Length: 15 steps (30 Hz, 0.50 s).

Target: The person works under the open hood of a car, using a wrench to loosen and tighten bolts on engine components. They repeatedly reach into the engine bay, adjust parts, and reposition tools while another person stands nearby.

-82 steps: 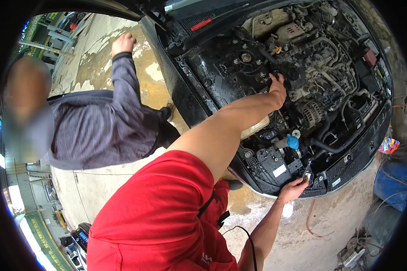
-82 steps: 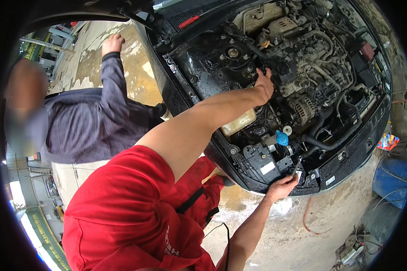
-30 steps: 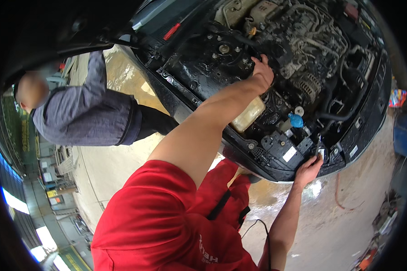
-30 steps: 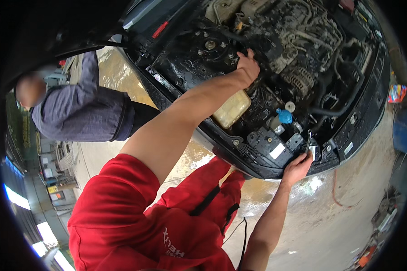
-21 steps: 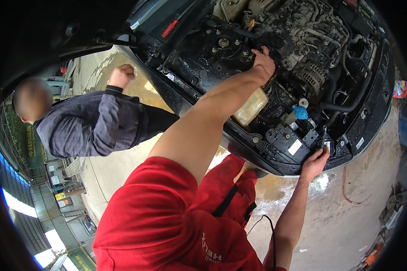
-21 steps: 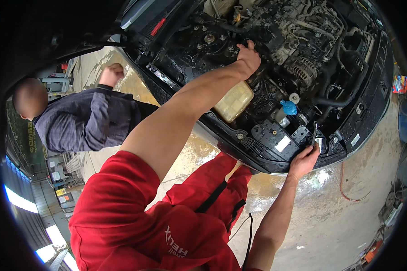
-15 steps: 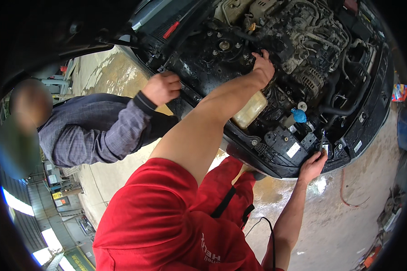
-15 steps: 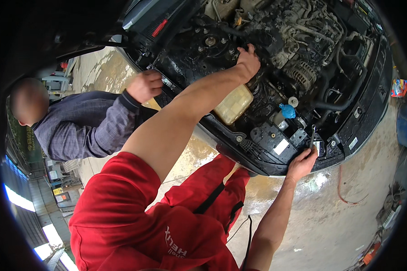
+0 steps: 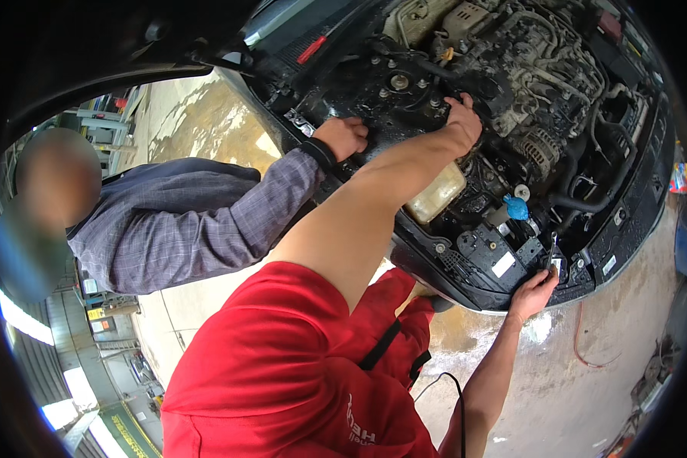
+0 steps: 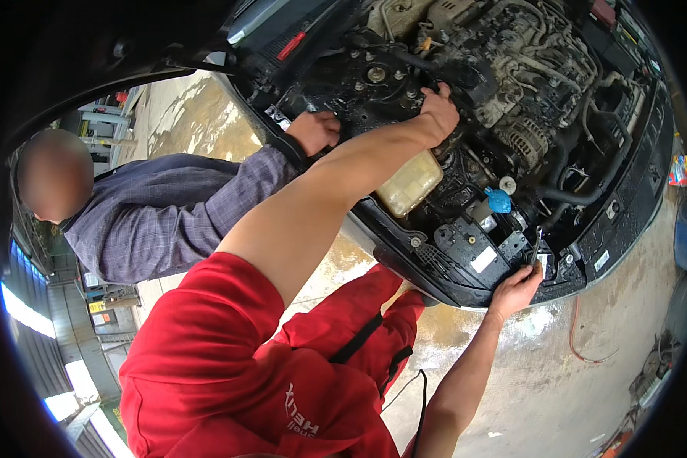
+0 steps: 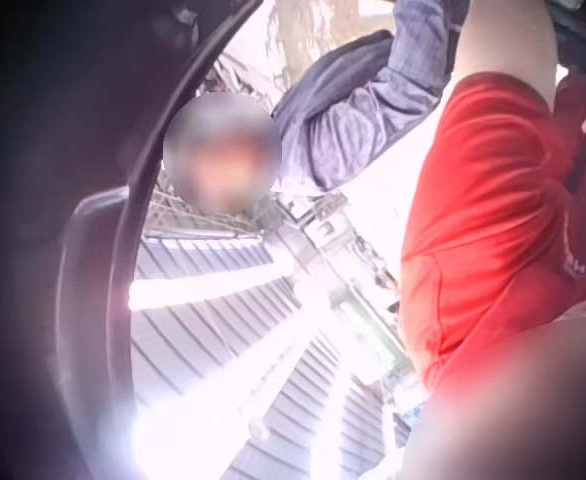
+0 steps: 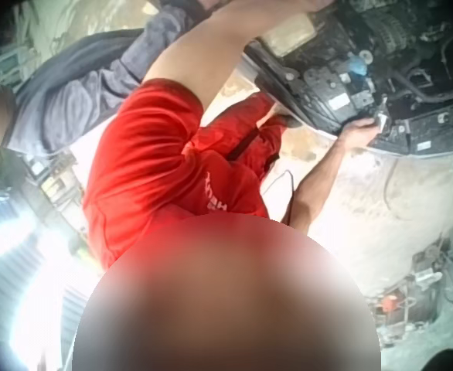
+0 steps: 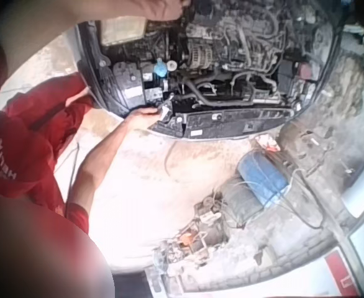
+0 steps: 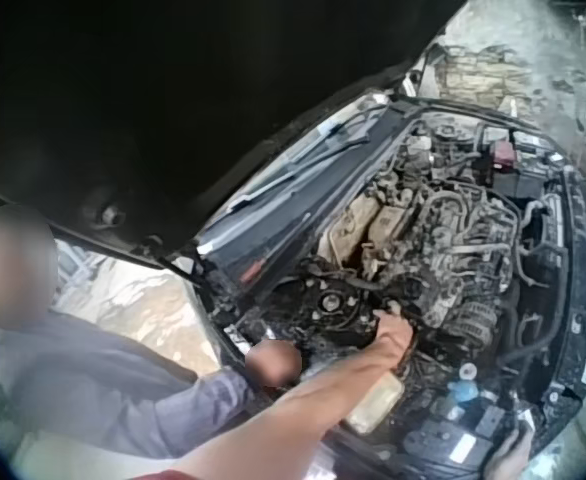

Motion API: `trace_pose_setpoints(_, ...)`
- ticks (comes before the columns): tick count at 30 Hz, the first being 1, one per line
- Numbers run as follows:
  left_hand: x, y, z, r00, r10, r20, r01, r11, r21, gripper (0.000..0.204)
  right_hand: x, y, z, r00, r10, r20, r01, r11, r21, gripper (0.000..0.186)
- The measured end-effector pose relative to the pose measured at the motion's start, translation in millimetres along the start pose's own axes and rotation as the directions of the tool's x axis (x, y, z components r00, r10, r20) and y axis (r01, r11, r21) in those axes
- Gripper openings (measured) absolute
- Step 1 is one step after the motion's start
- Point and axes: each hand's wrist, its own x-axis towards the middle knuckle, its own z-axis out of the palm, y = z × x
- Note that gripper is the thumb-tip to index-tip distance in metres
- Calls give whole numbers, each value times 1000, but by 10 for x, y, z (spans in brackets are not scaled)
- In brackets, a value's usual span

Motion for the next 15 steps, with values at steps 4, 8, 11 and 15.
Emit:
trace_pose_setpoints(4,-15,-1,61,1000,7,-12,-7,1000,14,48,4,-8,-1,998,52,28,-52,999,-3,33)
trace_pose_setpoints(8,44,32,54,1000,-31,-4,31,998,-57,46,7,-40,-21,1000,-18,-4,18,1000,-20,32)
trace_pose_setpoints(11,71,37,111,998,-31,-58,25,995,-94,37,1,-57,-33,1000,-4,2,4,1000,-13,32)
trace_pose_setpoints(15,113,0,220,990,-14,-142,9,999,-36,33,-1,-50,-28,999,35,4,-34,999,-19,32)
